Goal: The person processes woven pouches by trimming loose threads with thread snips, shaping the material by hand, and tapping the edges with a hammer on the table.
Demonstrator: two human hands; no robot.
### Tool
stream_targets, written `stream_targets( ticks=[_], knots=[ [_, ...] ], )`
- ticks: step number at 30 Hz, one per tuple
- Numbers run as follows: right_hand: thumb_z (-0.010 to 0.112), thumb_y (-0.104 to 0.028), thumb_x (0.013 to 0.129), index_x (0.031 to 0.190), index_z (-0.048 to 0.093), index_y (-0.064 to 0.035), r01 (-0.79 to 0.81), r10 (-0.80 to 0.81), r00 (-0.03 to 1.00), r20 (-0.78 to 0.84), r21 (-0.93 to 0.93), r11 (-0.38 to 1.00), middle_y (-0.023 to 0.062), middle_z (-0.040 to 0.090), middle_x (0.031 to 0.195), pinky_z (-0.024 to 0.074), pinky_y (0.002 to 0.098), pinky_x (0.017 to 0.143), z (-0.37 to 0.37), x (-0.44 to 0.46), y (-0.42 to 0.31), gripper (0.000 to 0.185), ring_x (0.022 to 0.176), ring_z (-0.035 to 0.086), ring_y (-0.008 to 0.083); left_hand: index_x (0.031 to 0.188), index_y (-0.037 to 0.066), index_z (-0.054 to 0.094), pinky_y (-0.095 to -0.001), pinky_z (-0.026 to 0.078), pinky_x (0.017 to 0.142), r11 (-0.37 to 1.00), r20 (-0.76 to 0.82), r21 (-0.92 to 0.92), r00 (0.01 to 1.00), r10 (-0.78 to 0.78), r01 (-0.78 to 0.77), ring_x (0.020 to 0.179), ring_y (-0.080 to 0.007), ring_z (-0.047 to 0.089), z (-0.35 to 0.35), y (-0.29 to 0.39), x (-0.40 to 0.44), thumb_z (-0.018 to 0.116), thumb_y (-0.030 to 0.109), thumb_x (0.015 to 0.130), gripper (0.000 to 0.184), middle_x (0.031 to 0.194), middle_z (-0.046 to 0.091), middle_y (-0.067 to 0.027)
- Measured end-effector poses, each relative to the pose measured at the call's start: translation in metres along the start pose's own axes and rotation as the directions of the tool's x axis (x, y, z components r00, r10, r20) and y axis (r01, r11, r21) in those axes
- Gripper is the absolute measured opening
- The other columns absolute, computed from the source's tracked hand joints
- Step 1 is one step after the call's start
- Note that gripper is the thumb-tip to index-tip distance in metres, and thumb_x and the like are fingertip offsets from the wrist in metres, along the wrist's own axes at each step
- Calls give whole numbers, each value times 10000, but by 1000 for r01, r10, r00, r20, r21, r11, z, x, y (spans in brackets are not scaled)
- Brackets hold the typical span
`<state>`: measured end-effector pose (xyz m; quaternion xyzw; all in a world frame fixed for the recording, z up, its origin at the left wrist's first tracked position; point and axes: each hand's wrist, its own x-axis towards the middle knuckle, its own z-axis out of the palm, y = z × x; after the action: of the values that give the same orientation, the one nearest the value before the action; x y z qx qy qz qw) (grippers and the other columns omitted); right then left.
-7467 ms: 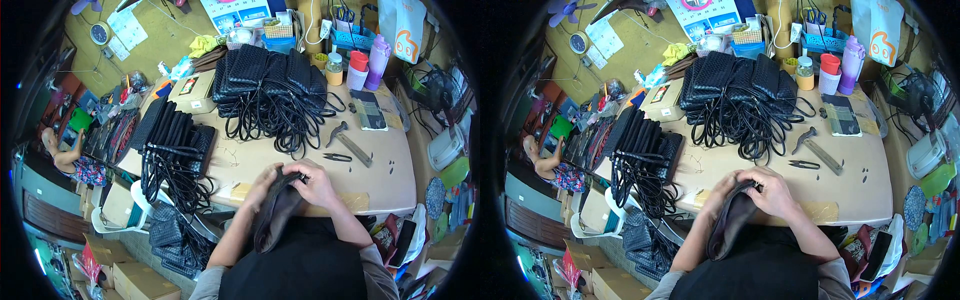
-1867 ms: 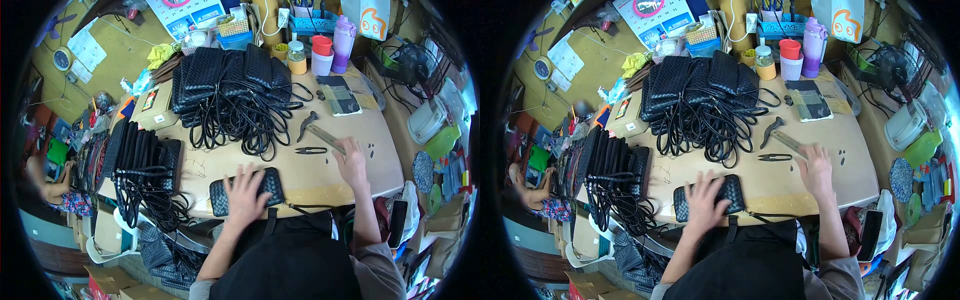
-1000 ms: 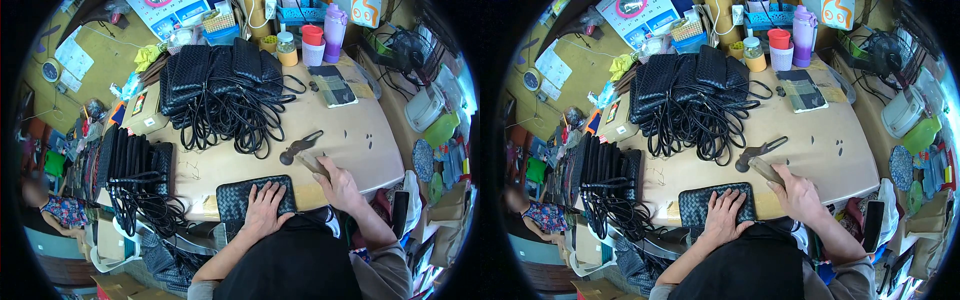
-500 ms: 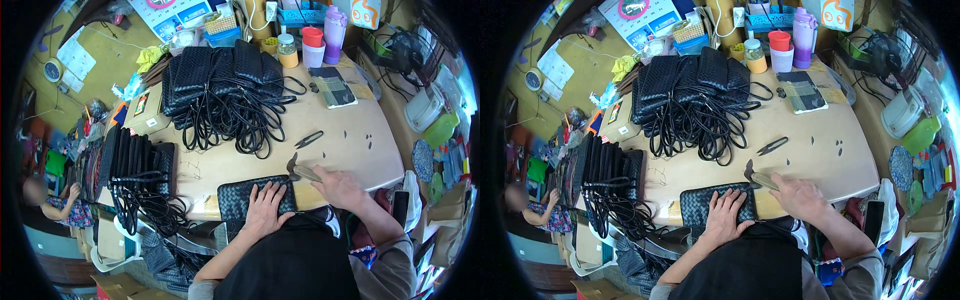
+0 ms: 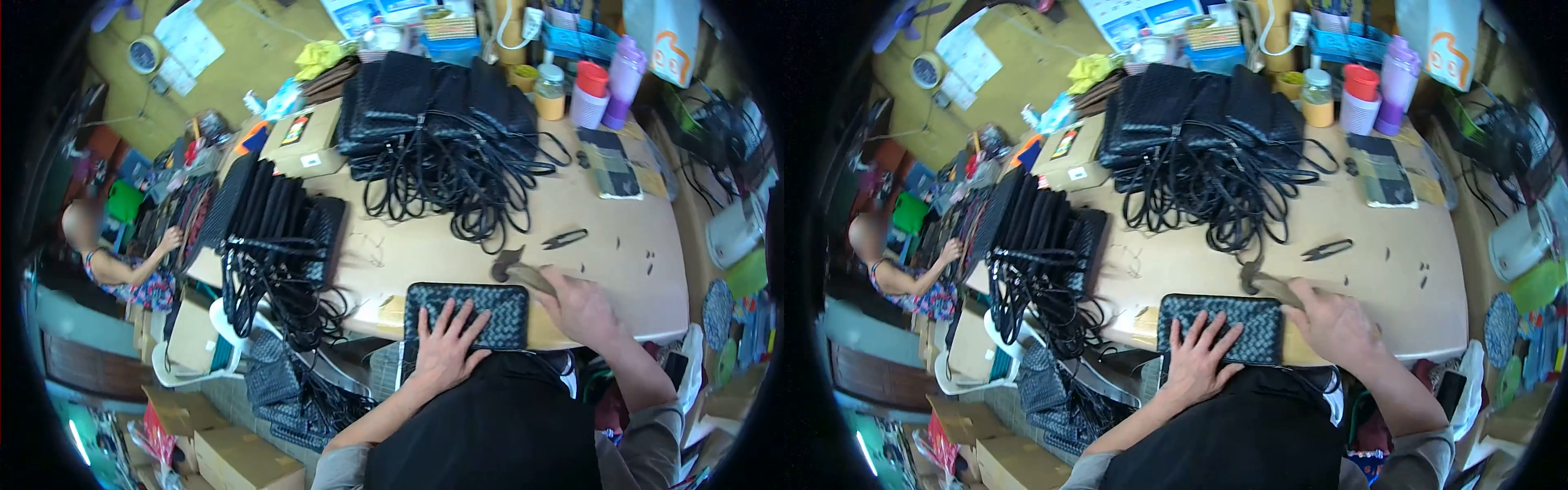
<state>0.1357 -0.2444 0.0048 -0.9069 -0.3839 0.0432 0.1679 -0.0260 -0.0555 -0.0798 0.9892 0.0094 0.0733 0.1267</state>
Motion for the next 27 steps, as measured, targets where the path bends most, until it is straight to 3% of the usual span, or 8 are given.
stream_targets(
  ticks=[3,10,12,17,18,21,24,27],
  knots=[
    [576,-299,909,1072,500,-95,225,-240,960,144,113,968,181,654,782,495,488,689,9,40,-28,272,755,643,397,1399,243,440,-646,183,1052,1000,-6,16,1000,-1,1,1335,-317,346,1,0,1,561,506,864,608,1437,408,-72],
    [519,-331,943,1079,469,-78,276,-334,927,170,296,914,181,644,772,483,504,691,38,93,-85,292,768,637,395,1407,254,430,-648,202,1043,1000,-4,24,1000,-7,7,1343,-300,342,7,-3,-2,552,519,866,615,1435,405,-75],
    [508,-336,951,1093,454,-76,292,-324,848,419,140,946,196,632,760,485,499,669,47,104,-78,301,749,634,398,1409,252,427,-648,200,1046,1000,-3,20,1000,-7,7,1341,-300,345,5,-3,-2,547,515,870,612,1439,399,-82],
    [518,-314,947,1094,456,-68,342,-358,931,76,166,925,190,630,718,488,496,633,36,111,-77,293,714,641,394,1403,273,435,-632,187,1055,1000,-64,21,998,-3,4,1314,-299,377,8,-4,-1,546,544,850,625,1417,433,-63],
    [518,-314,947,1094,456,-68,338,-354,932,77,166,926,190,630,718,488,496,633,48,107,-71,293,714,641,394,1403,273,435,-632,187,1055,1000,-61,19,998,1,1,1314,-299,377,8,-4,-1,546,544,850,625,1417,433,-63],
    [523,-302,944,1093,457,-51,295,-311,880,359,99,950,200,641,751,484,496,636,41,101,-57,299,732,636,404,1403,272,435,-634,194,1051,1000,-51,24,999,6,-5,1311,-305,380,6,-3,-2,546,542,851,624,1425,425,-65],
    [530,-306,939,1100,464,-42,301,-304,937,173,44,953,203,642,761,483,505,664,12,92,-44,316,754,636,409,1405,269,434,-636,200,1048,1000,-25,17,1000,4,-3,1314,-308,376,6,-2,0,556,530,851,624,1427,421,-68],
    [558,-314,925,1091,468,-37,153,-182,958,223,139,978,219,641,786,477,510,707,33,61,-21,335,801,627,424,1399,264,442,-638,197,1049,1000,-29,19,1000,-11,12,1319,-309,368,5,-2,1,584,514,841,628,1424,425,-68]
  ],
)
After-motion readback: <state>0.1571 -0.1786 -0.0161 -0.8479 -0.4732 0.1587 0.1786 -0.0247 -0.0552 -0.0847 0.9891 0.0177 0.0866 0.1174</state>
